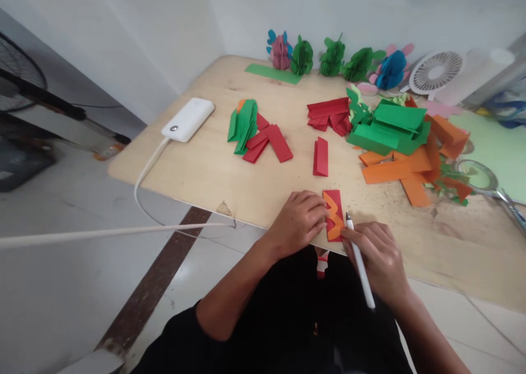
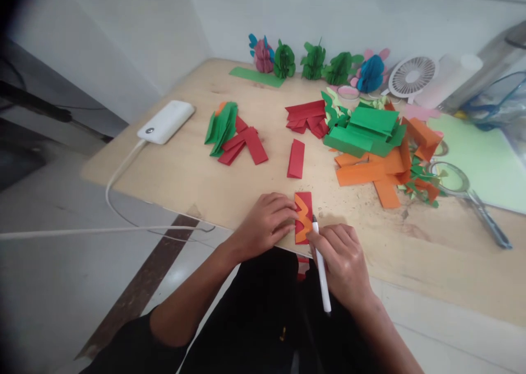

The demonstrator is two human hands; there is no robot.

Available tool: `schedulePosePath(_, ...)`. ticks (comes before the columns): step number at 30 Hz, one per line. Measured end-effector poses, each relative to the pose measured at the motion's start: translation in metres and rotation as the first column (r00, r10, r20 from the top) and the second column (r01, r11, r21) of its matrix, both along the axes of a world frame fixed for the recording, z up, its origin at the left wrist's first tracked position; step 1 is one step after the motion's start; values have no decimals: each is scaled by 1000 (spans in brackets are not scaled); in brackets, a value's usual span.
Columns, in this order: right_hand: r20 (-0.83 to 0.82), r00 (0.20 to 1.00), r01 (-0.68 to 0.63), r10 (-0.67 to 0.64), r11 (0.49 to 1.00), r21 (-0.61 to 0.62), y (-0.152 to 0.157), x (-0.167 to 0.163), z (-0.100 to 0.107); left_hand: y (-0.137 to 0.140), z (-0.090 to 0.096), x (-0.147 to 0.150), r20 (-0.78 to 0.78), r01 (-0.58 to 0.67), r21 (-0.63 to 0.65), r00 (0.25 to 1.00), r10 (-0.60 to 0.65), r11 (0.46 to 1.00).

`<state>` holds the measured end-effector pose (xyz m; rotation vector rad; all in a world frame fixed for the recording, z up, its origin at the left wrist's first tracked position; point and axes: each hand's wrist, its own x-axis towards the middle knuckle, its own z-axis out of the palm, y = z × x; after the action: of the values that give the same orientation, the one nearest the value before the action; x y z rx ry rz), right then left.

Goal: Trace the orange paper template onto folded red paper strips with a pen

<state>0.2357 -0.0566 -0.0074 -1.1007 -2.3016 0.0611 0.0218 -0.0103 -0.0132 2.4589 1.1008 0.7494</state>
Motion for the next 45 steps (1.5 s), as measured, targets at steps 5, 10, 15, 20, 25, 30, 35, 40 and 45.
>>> schedulePosePath(5, -19, 1000, 0, 0, 1000, -18, -1, 0, -1, 0, 2, 0, -32, 12, 75, 999, -10, 997)
schedulePosePath(10, -30, 1000, -1, 1, 1000, -12, -1, 0, -2, -2, 2, -1, -85, 25, 138, 996, -13, 990)
schedulePosePath(15, -35, 999, -7, 7, 1000, -16, -1, 0, -2, -3, 1, -1, -95, 33, 178, 995, -16, 984)
schedulePosePath(20, -22, 1000, -16, 16, 1000, -21, -1, 1, -4, -2, -1, -2, -88, 37, 186, 996, -21, 982)
schedulePosePath(25, -25, 1000, -19, 19, 1000, -19, -1, 1, -4, -2, -2, -2, -59, 35, 205, 998, -23, 978)
schedulePosePath(30, -30, 999, -21, 20, 1000, -12, -1, -1, -2, -2, -3, -2, -37, 27, 214, 999, -19, 976)
schedulePosePath(35, -31, 999, -23, 23, 1000, -4, -1, -1, -1, -1, -5, -2, -16, 32, 221, 999, -29, 975)
schedulePosePath(40, -36, 999, -15, 15, 1000, -18, -2, -1, -3, -1, -6, -1, -26, 42, 213, 999, -37, 976)
schedulePosePath(45, -31, 999, -8, 8, 1000, -22, -3, -1, -3, 0, -6, -1, -2, 46, 244, 999, -47, 969)
